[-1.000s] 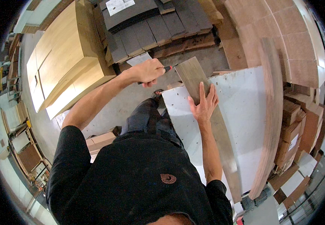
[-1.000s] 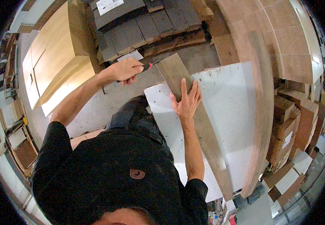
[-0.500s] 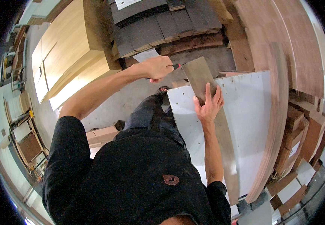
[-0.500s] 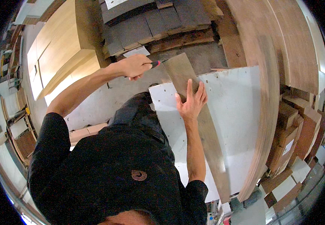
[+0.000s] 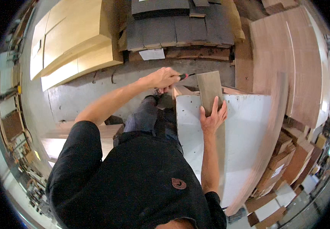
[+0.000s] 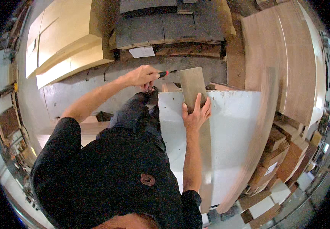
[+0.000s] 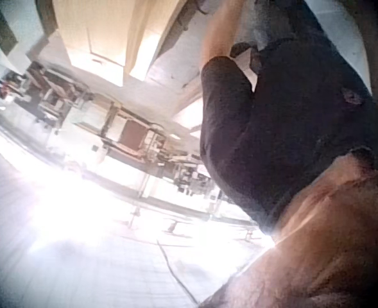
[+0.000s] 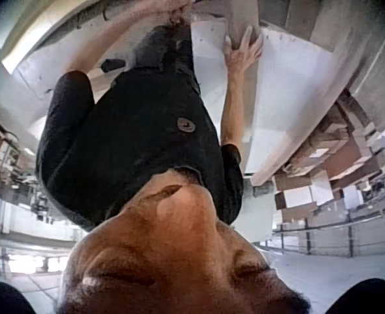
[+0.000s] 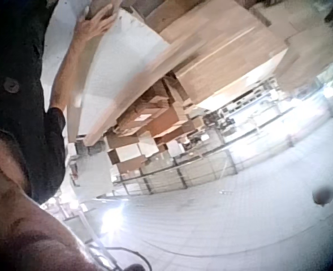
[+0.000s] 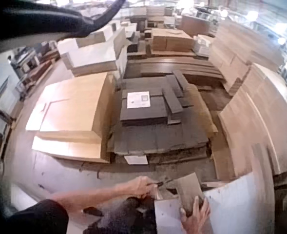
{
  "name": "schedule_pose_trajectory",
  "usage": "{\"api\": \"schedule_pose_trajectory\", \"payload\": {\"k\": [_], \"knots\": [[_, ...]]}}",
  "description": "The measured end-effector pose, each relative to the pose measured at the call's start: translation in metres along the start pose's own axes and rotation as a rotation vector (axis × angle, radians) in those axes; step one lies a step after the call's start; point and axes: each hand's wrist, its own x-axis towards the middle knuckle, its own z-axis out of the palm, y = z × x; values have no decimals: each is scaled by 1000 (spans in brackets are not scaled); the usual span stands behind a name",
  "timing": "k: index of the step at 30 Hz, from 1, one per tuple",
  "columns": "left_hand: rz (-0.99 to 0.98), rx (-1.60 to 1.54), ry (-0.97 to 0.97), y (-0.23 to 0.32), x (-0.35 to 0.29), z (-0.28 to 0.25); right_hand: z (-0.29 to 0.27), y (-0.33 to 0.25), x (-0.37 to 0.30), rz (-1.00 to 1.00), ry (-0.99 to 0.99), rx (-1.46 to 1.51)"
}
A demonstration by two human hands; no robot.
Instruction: The person repeatedly picks up long wooden planks from a workbench, inspects them, and places them back down. They also use a utility knife to scrape the surface of a plank. The task involves handling the planks one at a time in a repetitive cycle.
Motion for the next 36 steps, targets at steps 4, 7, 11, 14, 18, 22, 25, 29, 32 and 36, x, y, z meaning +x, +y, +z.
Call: {"api": "schedule_pose_trajectory", "payload": {"k": [4,7,11,14,18,22,25,29,32,36], "knots": [[100,43,16,25,-6,-9,4,3,-1,-29,4,-20],[140,114,-17,25,-2,-12,2,2,0,-31,-9,-35],[152,134,-9,26,2,-14,4,2,1,-38,4,-23],[85,111,-25,37,-1,-17,4,1,2,-38,10,-13],[48,106,-40,37,-2,-14,7,1,-2,-45,37,-4],[-227,479,-312,-47,30,24,5,2,-10,-45,3,22],[-234,401,-145,-127,25,51,10,2,-13,-9,-3,21],[-315,194,151,-124,7,33,3,-1,-2,-34,40,72],[-155,-102,323,-113,14,-3,1,-2,-2,-2,48,76],[29,-143,428,-51,16,-29,-11,-8,-11,108,57,109]]}}
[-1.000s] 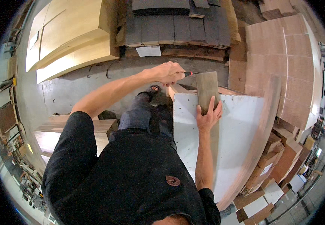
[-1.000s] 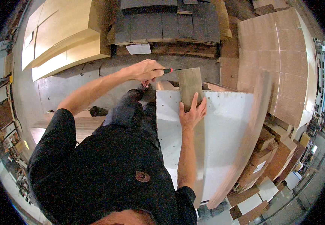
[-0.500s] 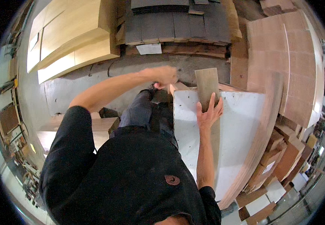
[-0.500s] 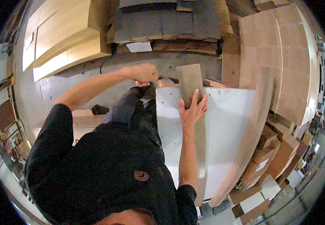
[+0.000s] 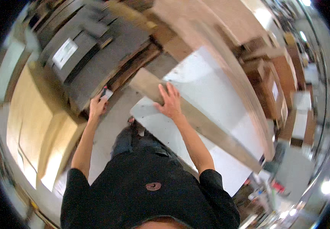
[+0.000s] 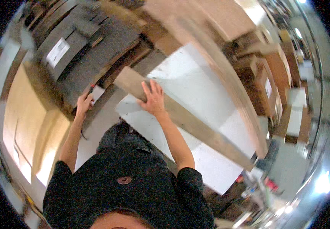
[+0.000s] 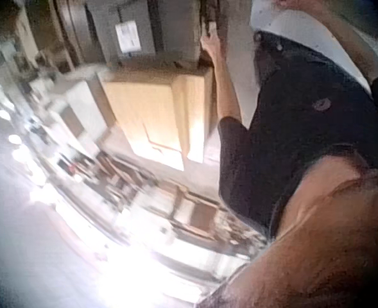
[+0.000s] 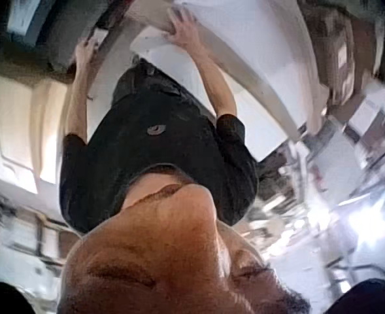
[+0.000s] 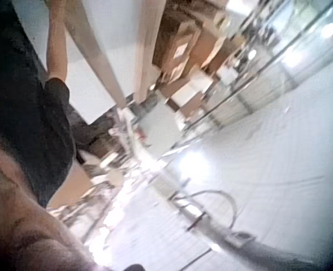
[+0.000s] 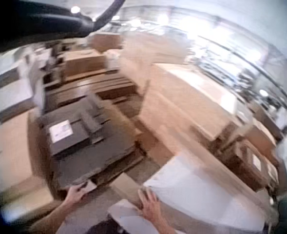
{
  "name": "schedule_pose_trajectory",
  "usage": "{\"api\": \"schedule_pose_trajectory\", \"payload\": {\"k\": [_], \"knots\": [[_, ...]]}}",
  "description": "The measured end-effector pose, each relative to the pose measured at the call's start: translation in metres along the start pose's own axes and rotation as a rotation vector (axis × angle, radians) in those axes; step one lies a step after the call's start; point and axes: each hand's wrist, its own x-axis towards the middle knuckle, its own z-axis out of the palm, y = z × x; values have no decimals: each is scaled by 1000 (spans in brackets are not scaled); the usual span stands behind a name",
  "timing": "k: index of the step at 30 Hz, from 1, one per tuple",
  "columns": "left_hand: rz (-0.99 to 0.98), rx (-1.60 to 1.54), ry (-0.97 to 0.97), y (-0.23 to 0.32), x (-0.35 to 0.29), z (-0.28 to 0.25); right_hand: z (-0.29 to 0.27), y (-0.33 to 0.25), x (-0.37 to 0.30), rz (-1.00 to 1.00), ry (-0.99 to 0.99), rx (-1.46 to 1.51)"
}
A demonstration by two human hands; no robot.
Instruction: The person repeatedly picks up long wooden planks from a workbench, inspects them, and places them back down. They also use a utility knife to scrape the surface of a plank. The task involves handling the planks one at a time in a repetitive cycle.
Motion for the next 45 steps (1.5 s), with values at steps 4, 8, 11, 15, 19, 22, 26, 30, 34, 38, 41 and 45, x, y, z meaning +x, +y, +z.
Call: {"api": "schedule_pose_trajectory", "payload": {"k": [4,8,11,15,19,22,26,30,34,38,41,45], "knots": [[274,40,-82,83,-18,24,-30,17,-55,211,102,15],[335,84,-340,126,-24,67,-76,78,-154,398,83,-112],[454,250,-451,140,-37,120,-120,113,-236,547,106,-167],[816,428,-603,140,-8,192,-122,136,-282,547,148,-202],[852,656,-682,171,-16,276,-116,143,-291,484,247,-216],[964,767,-713,189,-32,330,-117,138,-289,475,278,-195],[1080,868,-723,187,-11,405,-118,144,-294,452,322,-173],[1213,1051,-614,196,9,453,-118,146,-292,438,325,-136],[1427,943,-572,195,0,480,-117,149,-294,438,345,-96],[1552,902,-825,148,-60,447,-119,149,-299,444,359,-87],[1484,1102,-1030,134,-143,409,-119,153,-306,459,343,-76],[1443,1150,-960,97,-138,363,-118,170,-308,545,336,-83]]}}
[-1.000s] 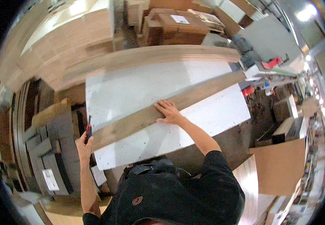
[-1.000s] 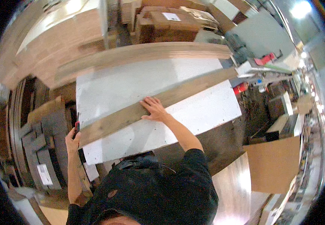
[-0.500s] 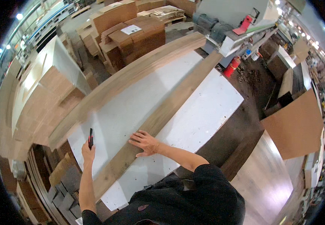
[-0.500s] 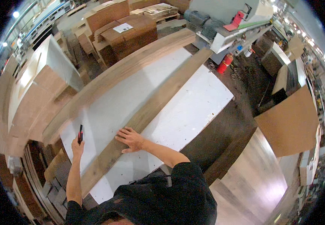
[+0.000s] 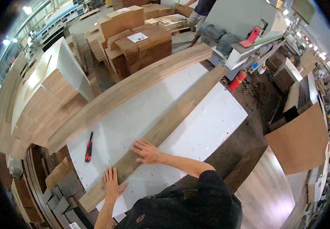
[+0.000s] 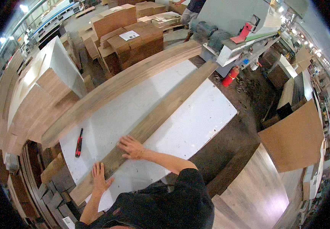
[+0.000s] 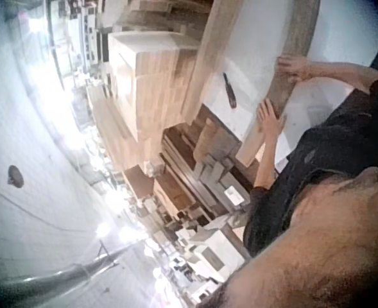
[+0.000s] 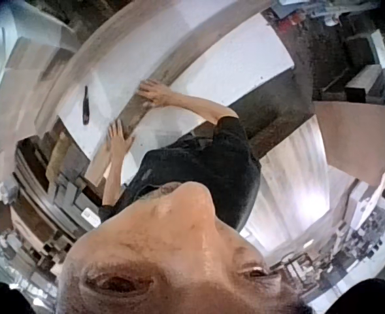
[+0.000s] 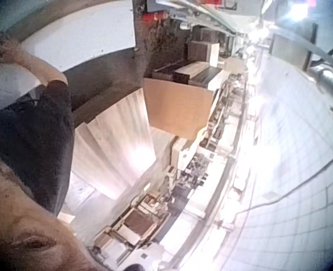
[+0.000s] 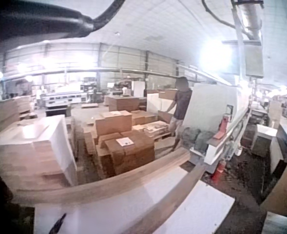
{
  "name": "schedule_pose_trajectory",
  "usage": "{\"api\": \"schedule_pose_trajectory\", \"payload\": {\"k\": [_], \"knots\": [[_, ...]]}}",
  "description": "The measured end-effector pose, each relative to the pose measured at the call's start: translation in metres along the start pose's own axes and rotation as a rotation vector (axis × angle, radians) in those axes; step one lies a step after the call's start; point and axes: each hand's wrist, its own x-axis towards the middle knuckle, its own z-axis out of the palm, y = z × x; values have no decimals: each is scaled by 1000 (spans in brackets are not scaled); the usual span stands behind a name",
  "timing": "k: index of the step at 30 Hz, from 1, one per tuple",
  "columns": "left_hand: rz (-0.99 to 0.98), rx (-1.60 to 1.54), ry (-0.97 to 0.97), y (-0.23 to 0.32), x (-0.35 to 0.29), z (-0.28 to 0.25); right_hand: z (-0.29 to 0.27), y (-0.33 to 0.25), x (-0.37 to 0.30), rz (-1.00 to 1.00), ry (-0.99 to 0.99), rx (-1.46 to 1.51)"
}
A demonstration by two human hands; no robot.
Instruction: The person repeatedly picks up long wooden planks from a workbench, inspects them, and places them back down. They also use a utility knife to scrape the surface of a plank. The task involves handling the planks one at a time in a repetitive cycle.
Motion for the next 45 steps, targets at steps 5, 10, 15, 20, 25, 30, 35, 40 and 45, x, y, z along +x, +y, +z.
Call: {"api": "schedule_pose_trajectory", "payload": {"k": [5,10,15,20,25,30,35,40,45], "knots": [[-11,61,75,-7,-21,9,-34,59,-23,315,102,-176],[-35,50,52,-3,-21,8,-72,122,-70,727,334,-385],[-30,40,3,17,12,3,-92,161,-95,947,525,-400],[73,77,65,18,42,17,-94,169,-90,1023,580,-405],[95,96,96,15,46,14,-94,175,-89,1026,611,-385],[124,82,107,13,46,13,-89,166,-96,1004,568,-388],[168,49,206,10,42,20,-58,89,-122,908,425,-433],[183,-35,181,6,39,17,-25,12,-124,891,356,-266],[225,-100,247,0,19,27,-39,-38,-81,467,271,-71]]}}
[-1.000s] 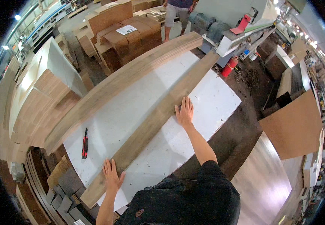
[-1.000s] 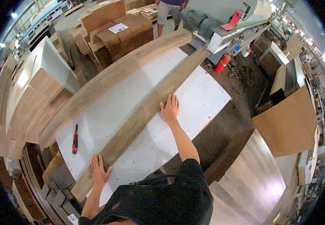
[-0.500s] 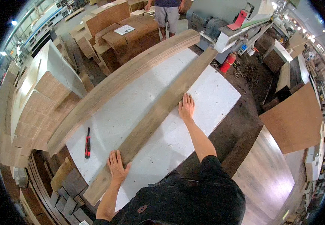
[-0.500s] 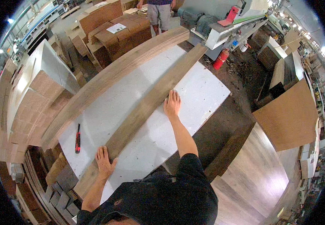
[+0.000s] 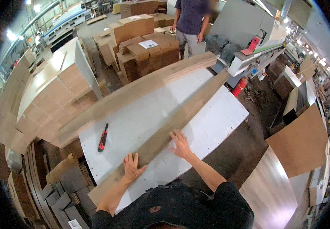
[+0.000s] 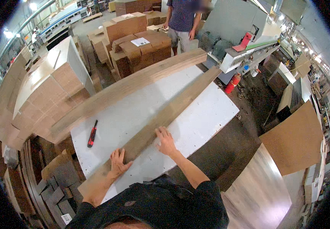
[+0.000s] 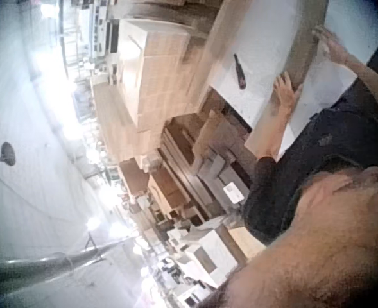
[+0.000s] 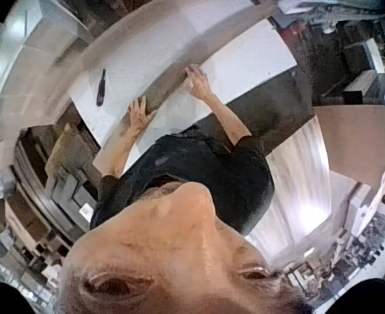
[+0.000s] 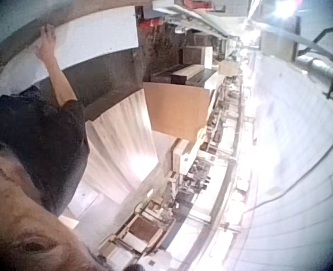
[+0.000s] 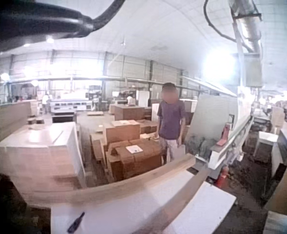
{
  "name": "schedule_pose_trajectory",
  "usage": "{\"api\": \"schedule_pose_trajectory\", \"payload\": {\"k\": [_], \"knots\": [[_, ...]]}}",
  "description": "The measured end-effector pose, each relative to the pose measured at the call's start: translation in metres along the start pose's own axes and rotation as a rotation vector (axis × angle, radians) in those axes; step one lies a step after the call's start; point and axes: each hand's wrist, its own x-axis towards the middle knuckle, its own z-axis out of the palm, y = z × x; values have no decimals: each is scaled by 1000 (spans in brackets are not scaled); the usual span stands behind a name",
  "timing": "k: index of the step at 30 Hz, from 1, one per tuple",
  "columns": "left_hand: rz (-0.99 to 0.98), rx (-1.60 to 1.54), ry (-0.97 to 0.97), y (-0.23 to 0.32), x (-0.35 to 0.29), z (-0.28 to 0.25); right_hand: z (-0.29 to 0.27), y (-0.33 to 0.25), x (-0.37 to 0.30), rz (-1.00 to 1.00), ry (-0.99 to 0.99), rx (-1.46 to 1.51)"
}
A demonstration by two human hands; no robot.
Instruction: The person repeatedly picks up long wooden planks from a workbench, inspects them, and places them back down. They also use a utility knife to scrape the surface of a plank. The task involves handling the planks one at a time in a repetitive cycle.
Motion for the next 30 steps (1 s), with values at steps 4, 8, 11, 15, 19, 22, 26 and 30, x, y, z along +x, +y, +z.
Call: {"api": "schedule_pose_trajectory", "payload": {"k": [4,8,11,15,19,22,26,30], "knots": [[-36,-40,-56,6,-29,-3,-8,-15,33,-290,-274,-111],[-52,75,-67,-19,-66,-9,-35,-38,150,-552,-345,-336],[-107,-47,-116,19,-95,-12,14,-27,69,-548,-639,-330],[-104,-63,5,15,-74,-44,7,-49,74,-603,-709,-319],[-300,208,282,-65,-154,-42,-2,-58,70,-708,-470,-350],[-607,546,400,-90,-189,-87,5,-50,50,-607,-321,-246],[-644,280,105,-89,-221,-162,9,-65,37,-605,-301,-280],[-549,161,46,-92,-241,-175,2,-69,29,-607,-183,-213]]}}
